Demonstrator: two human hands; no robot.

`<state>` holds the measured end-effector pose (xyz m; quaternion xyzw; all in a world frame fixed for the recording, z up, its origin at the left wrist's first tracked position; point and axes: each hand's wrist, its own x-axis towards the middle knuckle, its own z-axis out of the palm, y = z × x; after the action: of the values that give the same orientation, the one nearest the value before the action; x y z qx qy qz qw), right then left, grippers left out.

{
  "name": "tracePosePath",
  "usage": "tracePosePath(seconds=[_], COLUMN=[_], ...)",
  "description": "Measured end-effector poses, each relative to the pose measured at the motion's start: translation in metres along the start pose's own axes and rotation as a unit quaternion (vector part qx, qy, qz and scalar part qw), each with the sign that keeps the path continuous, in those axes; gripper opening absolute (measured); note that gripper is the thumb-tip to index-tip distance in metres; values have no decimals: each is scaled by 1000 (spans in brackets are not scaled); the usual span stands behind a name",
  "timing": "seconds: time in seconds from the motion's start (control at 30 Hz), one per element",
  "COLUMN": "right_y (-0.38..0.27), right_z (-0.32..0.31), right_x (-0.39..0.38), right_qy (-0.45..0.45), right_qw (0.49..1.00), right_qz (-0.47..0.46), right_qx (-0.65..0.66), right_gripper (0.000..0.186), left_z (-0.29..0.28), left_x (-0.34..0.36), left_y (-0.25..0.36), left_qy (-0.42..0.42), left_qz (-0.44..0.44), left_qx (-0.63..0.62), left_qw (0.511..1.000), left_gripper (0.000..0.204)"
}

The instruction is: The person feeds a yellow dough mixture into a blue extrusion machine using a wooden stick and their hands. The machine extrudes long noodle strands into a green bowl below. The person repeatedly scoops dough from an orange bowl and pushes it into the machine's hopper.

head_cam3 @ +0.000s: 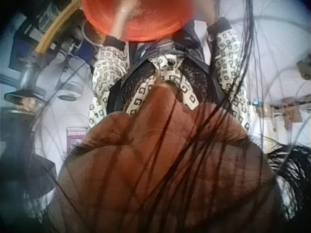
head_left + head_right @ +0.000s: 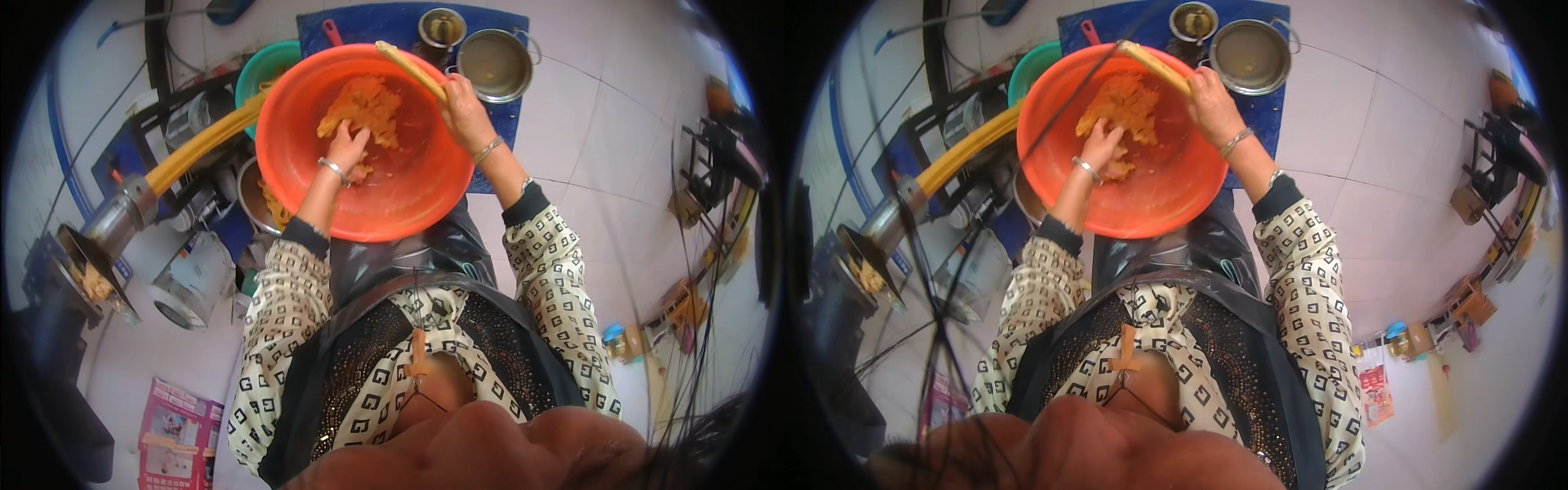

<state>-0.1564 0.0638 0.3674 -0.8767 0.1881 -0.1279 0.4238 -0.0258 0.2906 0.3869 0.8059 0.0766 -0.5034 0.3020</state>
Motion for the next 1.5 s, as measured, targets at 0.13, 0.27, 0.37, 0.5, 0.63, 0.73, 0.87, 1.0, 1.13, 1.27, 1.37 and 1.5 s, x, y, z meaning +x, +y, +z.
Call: tracePosePath(seconds=[0.13, 0.27, 0.37, 0.5, 0.63, 0.73, 0.87, 1.0, 1.13, 1.27, 1.37, 1.5], right_y=[-7, -15, -15, -24, 0, -2, -12, -22, -48, -60, -64, -51], right_z=[-33, -67, -88, -92, -87, -87, -88, -80, -74, -52, -28, 29], right_x=[-21, -65, -91, -118, -138, -133, -107, -78, -58, -49, -44, -38], right_qy=[101, 185, 199, 193, 184, 170, 152, 159, 95, 19, -41, -93], right_qw=[991, 945, 924, 907, 902, 908, 906, 910, 919, 954, 951, 932], right_qz=[49, 215, 277, 330, 325, 316, 305, 265, 234, 176, 182, 210], right_qx=[73, 160, 174, 177, 218, 217, 253, 278, 301, 243, 247, 281], right_gripper=[31, 27, 28, 28, 24, 20, 18, 16, 17, 27, 21, 18], left_z=[-3, 76, 151, 199, 210, 195, 115, -13, -37, 3, 29, -1], left_x=[11, 17, 53, 122, 145, 120, 46, 12, 75, 139, 167, 151], left_y=[55, 160, 183, 167, 166, 178, 168, 91, -6, -6, -4, -1], left_qy=[124, -55, -69, 49, -61, -116, -93, 50, 184, 159, 147, 107], left_qz=[396, 526, 423, 330, 228, 229, 447, 272, 17, 44, 75, 109], left_qx=[355, 396, 608, 625, 616, 634, 423, 320, 334, 314, 294, 237], left_qw=[838, 751, 669, 705, 751, 730, 783, 906, 924, 935, 941, 959], left_gripper=[16, 24, 33, 37, 30, 25, 20, 25, 76, 71, 66, 60])
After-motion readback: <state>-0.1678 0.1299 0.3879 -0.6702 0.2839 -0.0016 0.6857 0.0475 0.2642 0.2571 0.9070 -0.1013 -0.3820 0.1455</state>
